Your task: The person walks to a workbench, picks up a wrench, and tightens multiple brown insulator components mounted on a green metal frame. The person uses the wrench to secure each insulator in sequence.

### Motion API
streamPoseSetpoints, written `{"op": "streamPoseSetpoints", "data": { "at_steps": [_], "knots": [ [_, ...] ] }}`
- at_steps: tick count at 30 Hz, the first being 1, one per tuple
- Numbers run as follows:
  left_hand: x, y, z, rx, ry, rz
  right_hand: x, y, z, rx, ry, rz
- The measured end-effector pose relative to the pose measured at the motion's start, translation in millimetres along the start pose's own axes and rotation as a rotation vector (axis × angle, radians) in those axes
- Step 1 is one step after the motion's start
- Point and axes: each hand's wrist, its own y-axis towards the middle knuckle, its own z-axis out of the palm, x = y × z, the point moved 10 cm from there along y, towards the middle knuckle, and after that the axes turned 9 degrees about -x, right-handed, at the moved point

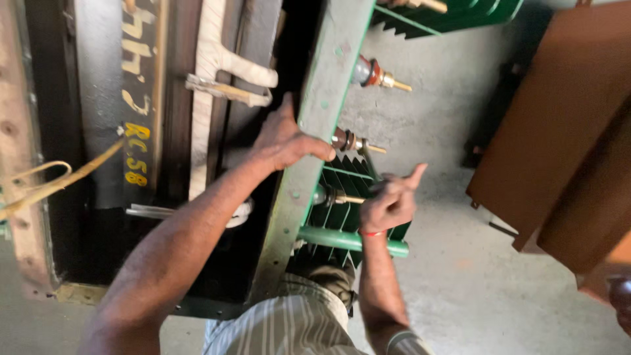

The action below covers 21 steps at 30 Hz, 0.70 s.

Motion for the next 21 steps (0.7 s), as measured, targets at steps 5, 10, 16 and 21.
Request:
{"op": "streamPoseSetpoints", "data": {
  "at_steps": [5,10,16,21],
  "knots": [
    [3.5,-6.2,-1.8,0.051,-0.038,-0.178,-94.8,83.6,112.1,0.217,-0.315,0.308],
    [-19.1,-15.4,-4.3,0.026,-0.144,-0.159,-75.2,86.0,87.6,0.197,-0.638,-0.129],
    [-13.0,-14.0,3.4,0.045,-0.242,-0.144,-104.2,62.0,-25.2,0.023,0.082,0.711],
    [-4.1,-7.7,11.6,0.068,-0.224,-0.096,-75.7,-26.6,-97.8,0.117,0.19,0.437]
  ]
}}
